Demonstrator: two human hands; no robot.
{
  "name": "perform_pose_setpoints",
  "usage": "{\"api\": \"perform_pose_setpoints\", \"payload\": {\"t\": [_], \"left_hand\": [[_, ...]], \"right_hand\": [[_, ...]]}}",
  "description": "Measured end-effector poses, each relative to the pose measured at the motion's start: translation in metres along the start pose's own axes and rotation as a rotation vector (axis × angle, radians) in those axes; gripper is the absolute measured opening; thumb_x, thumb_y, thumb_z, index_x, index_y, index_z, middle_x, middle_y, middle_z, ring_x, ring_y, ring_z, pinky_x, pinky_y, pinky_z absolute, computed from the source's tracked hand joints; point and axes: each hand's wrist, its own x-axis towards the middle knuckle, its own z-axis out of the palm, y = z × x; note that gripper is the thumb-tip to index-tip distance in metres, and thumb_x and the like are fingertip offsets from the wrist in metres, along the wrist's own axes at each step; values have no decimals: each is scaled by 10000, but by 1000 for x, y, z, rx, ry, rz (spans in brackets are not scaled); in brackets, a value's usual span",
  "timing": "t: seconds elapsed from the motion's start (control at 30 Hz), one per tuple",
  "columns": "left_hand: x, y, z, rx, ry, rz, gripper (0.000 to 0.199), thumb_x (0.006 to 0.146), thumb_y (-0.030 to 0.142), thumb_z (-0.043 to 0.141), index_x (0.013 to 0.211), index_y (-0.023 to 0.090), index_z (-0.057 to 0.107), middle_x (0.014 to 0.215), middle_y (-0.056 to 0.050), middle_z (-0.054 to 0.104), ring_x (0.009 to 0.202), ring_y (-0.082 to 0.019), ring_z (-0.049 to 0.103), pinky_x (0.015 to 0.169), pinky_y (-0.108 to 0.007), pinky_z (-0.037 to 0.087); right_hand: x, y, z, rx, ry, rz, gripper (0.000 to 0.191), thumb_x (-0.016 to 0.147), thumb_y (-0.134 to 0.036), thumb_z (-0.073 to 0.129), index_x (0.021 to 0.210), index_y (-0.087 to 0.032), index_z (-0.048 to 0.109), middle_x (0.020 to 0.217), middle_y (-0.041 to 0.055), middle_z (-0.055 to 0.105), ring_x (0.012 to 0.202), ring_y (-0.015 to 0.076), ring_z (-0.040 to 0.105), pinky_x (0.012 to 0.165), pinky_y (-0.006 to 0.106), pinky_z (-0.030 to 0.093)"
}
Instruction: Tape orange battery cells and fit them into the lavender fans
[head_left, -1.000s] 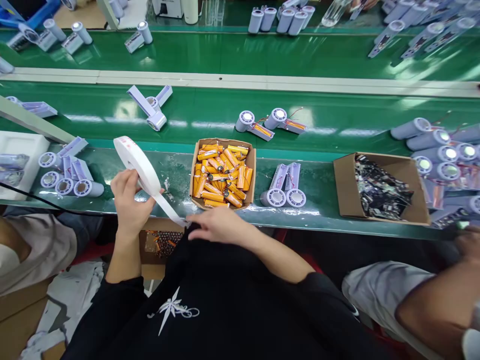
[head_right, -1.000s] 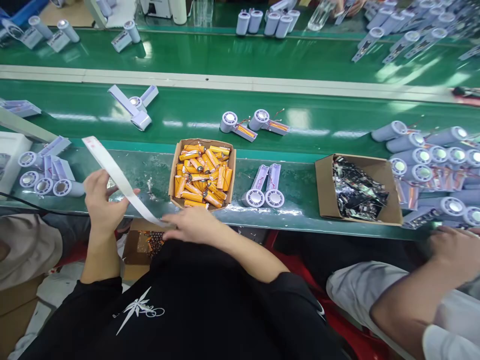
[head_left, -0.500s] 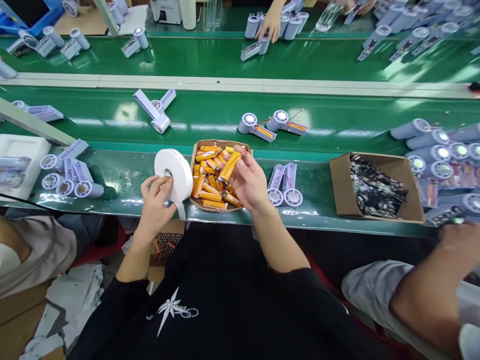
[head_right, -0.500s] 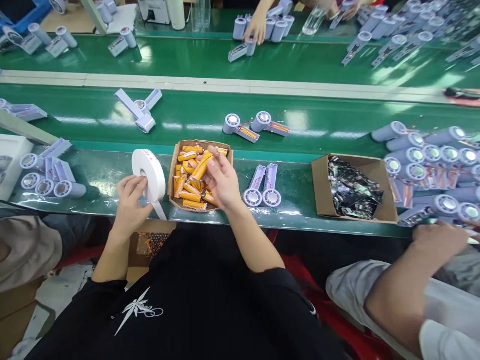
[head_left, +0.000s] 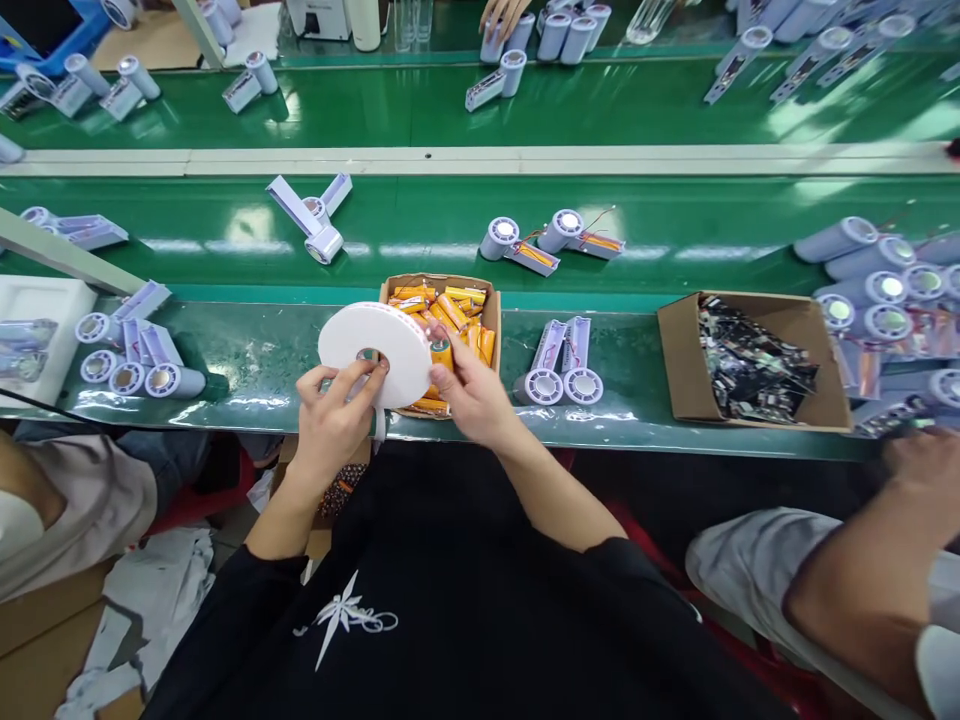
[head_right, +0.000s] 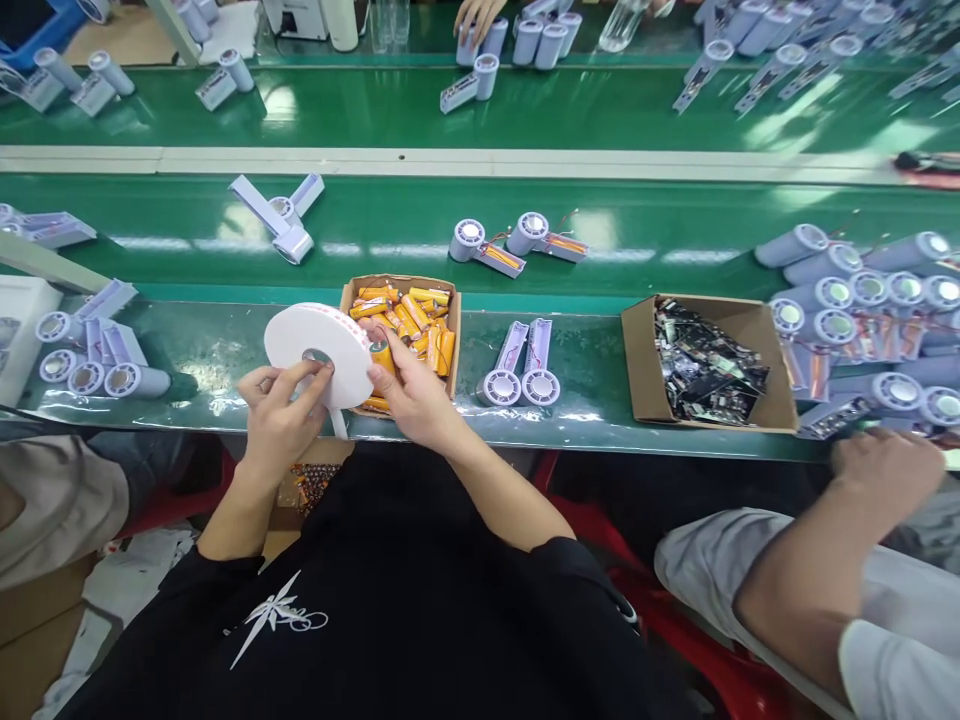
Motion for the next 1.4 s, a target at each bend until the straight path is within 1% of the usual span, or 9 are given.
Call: {"api": "perform_pose_setpoints", "payload": {"t": [0.17,0.37,0.5,0.67,0.77,0.9,1.07,1.17,1.4], "left_hand": [[3,0,1,18,25,33,671,974,103,672,1558,433,637,1314,-30,791,1094,-328,466,1010,-494,490],[15,47,21,108,98,-220,544,964,421,800,1476,254,725,1166,-160,719,1079,-338,500,996,-519,403],[1,72,13,-1,-35,-258,607,898,510,848,1426,226,754,1117,-157,694,1083,-351,509,996,-514,410],[-38,-10,-16,-24,-345,-355,571,836,420,858,1388,311,766,1268,-134,722,1236,-400,518,1098,-569,416],[-40,-89,-15,-32,-490,-527,728,812,505,854,1491,308,683,1474,-132,670,1380,-431,489,1197,-601,389],[23,-144,28,-91,-293,-496,616,950,563,686,1492,272,655,1527,-129,644,1471,-372,491,1293,-536,349],[165,-149,115,-105,-225,-655,591,1082,539,452,1525,175,596,1526,-206,629,1462,-372,528,1239,-500,404],[212,-141,142,-7,-287,-736,603,1112,527,372,1557,170,565,1524,-238,604,1404,-403,571,1147,-508,469],[227,-122,170,-12,-543,49,351,948,278,625,1219,229,842,1415,-172,685,1391,-385,536,1165,-534,464]], "right_hand": [[1,1,-12,45,-164,134,718,939,-635,798,1542,-282,636,1343,66,802,1439,320,675,1292,552,503],[9,11,42,629,560,-72,643,915,-581,857,1442,-301,618,1453,66,765,1411,270,705,1271,514,529],[19,9,13,712,484,28,531,822,-439,961,1244,-257,695,1359,75,806,1379,300,726,1225,562,573],[14,-24,-101,554,687,-267,241,936,-314,851,1159,-343,764,1347,-21,790,1379,184,716,1160,343,625],[-5,-30,-124,470,627,-264,363,873,-336,929,1175,-442,757,1283,-67,805,1245,161,778,1022,295,680],[-31,-13,-103,450,555,-162,436,827,-398,976,1162,-424,699,1207,-52,838,1002,153,831,866,300,711],[-42,-9,-84,406,527,-101,410,862,-437,937,1191,-410,694,1222,-24,842,1009,178,834,890,367,714],[-56,-14,-93,336,554,-117,368,913,-473,887,1223,-397,704,1207,4,853,1051,209,835,1011,458,688],[-67,-18,-125,191,589,-95,429,831,-405,969,1177,-332,725,994,23,879,926,270,871,835,441,735]]}}
